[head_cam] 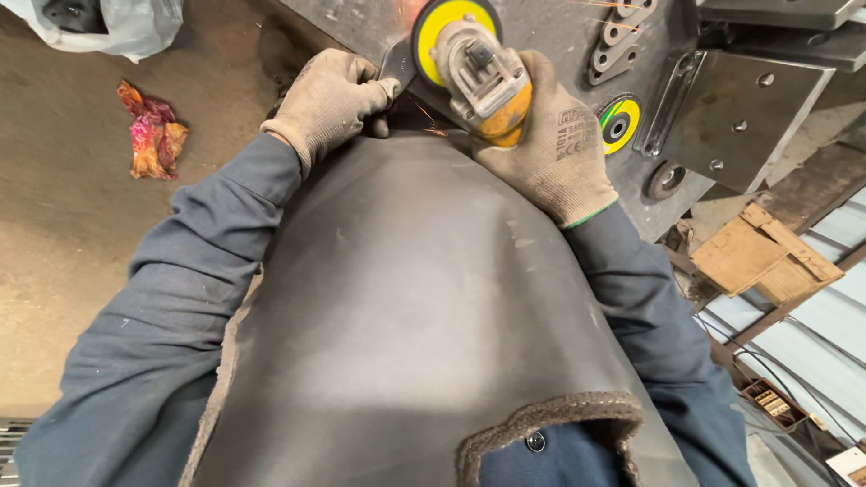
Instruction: The person fits a flap disc onto an angle grinder, then grinds the edges of small metal bracket plates held against a steel worktable, producing sparks. They swap the grinding disc, reposition the brackets one at a time, and grind each bracket's edges and holes.
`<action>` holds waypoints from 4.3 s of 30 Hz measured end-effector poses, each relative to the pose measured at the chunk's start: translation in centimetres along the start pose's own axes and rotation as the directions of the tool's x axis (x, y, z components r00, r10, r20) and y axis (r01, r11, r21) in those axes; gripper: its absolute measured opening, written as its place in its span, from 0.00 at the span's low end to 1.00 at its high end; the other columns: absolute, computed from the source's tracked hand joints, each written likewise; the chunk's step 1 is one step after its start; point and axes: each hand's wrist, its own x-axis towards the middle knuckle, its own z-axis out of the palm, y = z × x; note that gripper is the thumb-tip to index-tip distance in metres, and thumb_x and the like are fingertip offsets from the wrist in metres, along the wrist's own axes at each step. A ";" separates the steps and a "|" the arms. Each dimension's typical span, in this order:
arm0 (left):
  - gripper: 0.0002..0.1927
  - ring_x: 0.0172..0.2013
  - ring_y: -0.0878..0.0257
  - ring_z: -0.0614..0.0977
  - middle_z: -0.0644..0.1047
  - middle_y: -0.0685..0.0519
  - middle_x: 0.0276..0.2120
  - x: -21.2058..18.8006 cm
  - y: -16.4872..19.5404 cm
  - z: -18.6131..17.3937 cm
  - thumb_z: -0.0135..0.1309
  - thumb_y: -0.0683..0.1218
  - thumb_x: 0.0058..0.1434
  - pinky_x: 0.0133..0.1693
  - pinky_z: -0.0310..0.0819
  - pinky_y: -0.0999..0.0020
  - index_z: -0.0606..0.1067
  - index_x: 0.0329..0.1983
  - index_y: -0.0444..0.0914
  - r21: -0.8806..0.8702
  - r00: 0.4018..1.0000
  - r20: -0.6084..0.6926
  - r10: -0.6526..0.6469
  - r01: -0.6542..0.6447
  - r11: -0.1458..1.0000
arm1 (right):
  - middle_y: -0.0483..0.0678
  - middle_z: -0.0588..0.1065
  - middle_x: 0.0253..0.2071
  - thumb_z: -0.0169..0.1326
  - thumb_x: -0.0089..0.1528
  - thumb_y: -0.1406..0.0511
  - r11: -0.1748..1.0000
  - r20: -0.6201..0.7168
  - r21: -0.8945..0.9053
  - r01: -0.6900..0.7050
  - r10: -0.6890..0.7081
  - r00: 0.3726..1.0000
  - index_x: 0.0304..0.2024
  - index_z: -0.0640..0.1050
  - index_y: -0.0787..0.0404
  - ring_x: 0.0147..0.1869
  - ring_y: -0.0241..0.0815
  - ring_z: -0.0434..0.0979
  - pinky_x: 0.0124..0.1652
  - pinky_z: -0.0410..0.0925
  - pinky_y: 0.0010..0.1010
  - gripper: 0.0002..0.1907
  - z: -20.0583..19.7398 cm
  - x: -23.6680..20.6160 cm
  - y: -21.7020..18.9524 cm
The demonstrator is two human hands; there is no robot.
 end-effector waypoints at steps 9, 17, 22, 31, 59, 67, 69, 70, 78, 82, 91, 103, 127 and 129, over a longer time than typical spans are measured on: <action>0.16 0.21 0.70 0.75 0.80 0.56 0.20 0.1 -0.3 -0.3 0.55 0.52 0.66 0.29 0.69 0.69 0.79 0.29 0.36 -0.017 0.999 -0.010 0.040 -0.040 0.999 | 0.60 0.79 0.50 0.72 0.57 0.58 0.999 -0.041 0.051 -0.014 0.016 0.999 0.65 0.64 0.65 0.54 0.60 0.82 0.52 0.74 0.44 0.42 -0.1 0.0 0.3; 0.17 0.20 0.68 0.72 0.79 0.54 0.20 0.3 -0.4 0.0 0.56 0.53 0.66 0.27 0.66 0.67 0.79 0.30 0.35 -0.053 1.000 -0.002 0.013 -0.013 0.999 | 0.61 0.79 0.49 0.73 0.56 0.56 1.000 -0.002 -0.005 0.011 -0.011 1.000 0.64 0.64 0.63 0.53 0.61 0.81 0.50 0.73 0.45 0.42 -0.1 0.3 -0.2; 0.17 0.19 0.70 0.73 0.79 0.55 0.20 0.2 -0.4 -0.1 0.55 0.53 0.67 0.26 0.66 0.69 0.79 0.31 0.35 0.001 0.999 0.007 0.040 -0.040 0.999 | 0.60 0.79 0.50 0.73 0.57 0.57 0.999 0.003 -0.011 0.048 -0.048 0.999 0.64 0.64 0.62 0.54 0.61 0.81 0.51 0.73 0.45 0.42 0.0 0.5 -0.3; 0.16 0.18 0.67 0.73 0.80 0.55 0.21 0.0 0.1 -0.4 0.55 0.52 0.66 0.27 0.68 0.67 0.80 0.31 0.35 0.075 0.995 0.041 0.096 -0.099 0.992 | 0.61 0.79 0.48 0.73 0.55 0.57 1.000 0.002 -0.022 0.005 -0.005 1.000 0.63 0.64 0.63 0.52 0.62 0.81 0.50 0.73 0.46 0.43 -0.4 0.5 -0.6; 0.16 0.22 0.70 0.80 0.81 0.55 0.20 0.2 1.0 0.3 0.55 0.53 0.64 0.33 0.72 0.71 0.81 0.31 0.36 0.099 0.998 0.011 0.054 -0.055 0.994 | 0.61 0.80 0.49 0.71 0.60 0.59 0.997 -0.098 0.056 -0.053 0.059 0.993 0.64 0.65 0.64 0.54 0.61 0.83 0.51 0.74 0.43 0.39 -0.5 0.3 0.0; 0.17 0.21 0.67 0.79 0.80 0.53 0.20 0.0 1.1 0.4 0.56 0.53 0.64 0.31 0.72 0.68 0.80 0.31 0.34 0.069 0.999 0.001 0.043 -0.043 0.997 | 0.62 0.79 0.49 0.73 0.57 0.57 0.998 -0.007 0.032 0.051 -0.050 0.999 0.64 0.64 0.64 0.53 0.62 0.82 0.51 0.74 0.45 0.42 -0.7 0.3 0.1; 0.16 0.21 0.68 0.79 0.80 0.53 0.19 0.0 0.9 0.5 0.56 0.53 0.64 0.31 0.72 0.69 0.80 0.31 0.35 0.078 0.998 0.004 0.070 -0.070 0.994 | 0.61 0.79 0.49 0.73 0.57 0.57 0.998 -0.009 0.040 0.038 -0.038 0.999 0.64 0.65 0.64 0.54 0.61 0.82 0.51 0.73 0.45 0.41 -0.5 0.3 0.0; 0.16 0.21 0.68 0.78 0.80 0.53 0.19 0.0 0.8 0.5 0.56 0.52 0.64 0.30 0.71 0.69 0.80 0.31 0.35 0.072 0.997 0.012 0.073 -0.074 0.995 | 0.61 0.79 0.49 0.73 0.57 0.58 0.999 -0.019 0.047 0.016 -0.015 1.000 0.64 0.64 0.64 0.54 0.61 0.82 0.51 0.74 0.45 0.41 -0.5 0.2 0.0; 0.15 0.20 0.68 0.76 0.80 0.54 0.19 0.5 0.5 0.6 0.56 0.52 0.64 0.28 0.69 0.69 0.80 0.30 0.35 -0.043 0.999 0.031 0.011 -0.010 0.999 | 0.60 0.80 0.51 0.70 0.60 0.59 0.994 -0.064 0.097 -0.051 0.057 0.996 0.64 0.65 0.65 0.56 0.57 0.83 0.53 0.75 0.43 0.38 -1.0 0.3 0.3; 0.15 0.20 0.69 0.76 0.80 0.55 0.19 0.6 0.5 0.7 0.57 0.52 0.64 0.28 0.69 0.69 0.80 0.30 0.35 -0.016 1.000 0.022 0.018 -0.018 1.000 | 0.62 0.79 0.49 0.70 0.57 0.60 0.998 -0.010 0.057 -0.005 0.005 1.000 0.64 0.64 0.66 0.55 0.60 0.82 0.52 0.74 0.45 0.39 -1.0 0.6 0.0; 0.15 0.20 0.68 0.77 0.80 0.54 0.19 0.7 0.9 0.6 0.56 0.53 0.64 0.27 0.71 0.69 0.80 0.31 0.35 0.013 1.000 0.018 0.011 -0.012 1.000 | 0.60 0.80 0.49 0.70 0.60 0.58 0.999 -0.034 0.048 0.009 -0.007 0.999 0.63 0.65 0.64 0.54 0.60 0.82 0.52 0.74 0.45 0.38 -1.4 1.9 -0.7; 0.16 0.21 0.69 0.78 0.80 0.53 0.19 0.7 1.1 0.5 0.56 0.52 0.64 0.28 0.70 0.70 0.79 0.30 0.34 0.018 0.999 0.019 0.037 -0.038 0.999 | 0.60 0.80 0.49 0.70 0.62 0.58 0.998 -0.039 0.006 0.060 -0.060 0.997 0.62 0.64 0.66 0.53 0.59 0.83 0.52 0.74 0.44 0.36 -1.3 2.3 -0.1; 0.11 0.24 0.66 0.79 0.80 0.50 0.25 0.3 0.2 0.2 0.55 0.43 0.67 0.33 0.76 0.72 0.77 0.33 0.30 -0.550 0.950 0.191 0.246 -0.104 0.829 | 0.55 0.76 0.56 0.69 0.62 0.70 0.806 -0.162 0.592 0.008 0.109 0.981 0.61 0.66 0.68 0.56 0.47 0.80 0.60 0.76 0.38 0.31 -4.2 -0.9 3.1; 0.11 0.25 0.67 0.79 0.81 0.50 0.28 -0.9 1.1 -0.3 0.55 0.44 0.68 0.33 0.75 0.72 0.78 0.35 0.29 -0.562 0.933 0.205 0.295 -0.135 0.816 | 0.53 0.76 0.54 0.68 0.63 0.71 0.614 -0.163 0.789 -0.017 0.236 0.958 0.63 0.67 0.66 0.52 0.44 0.79 0.57 0.77 0.36 0.30 -5.1 -1.8 3.4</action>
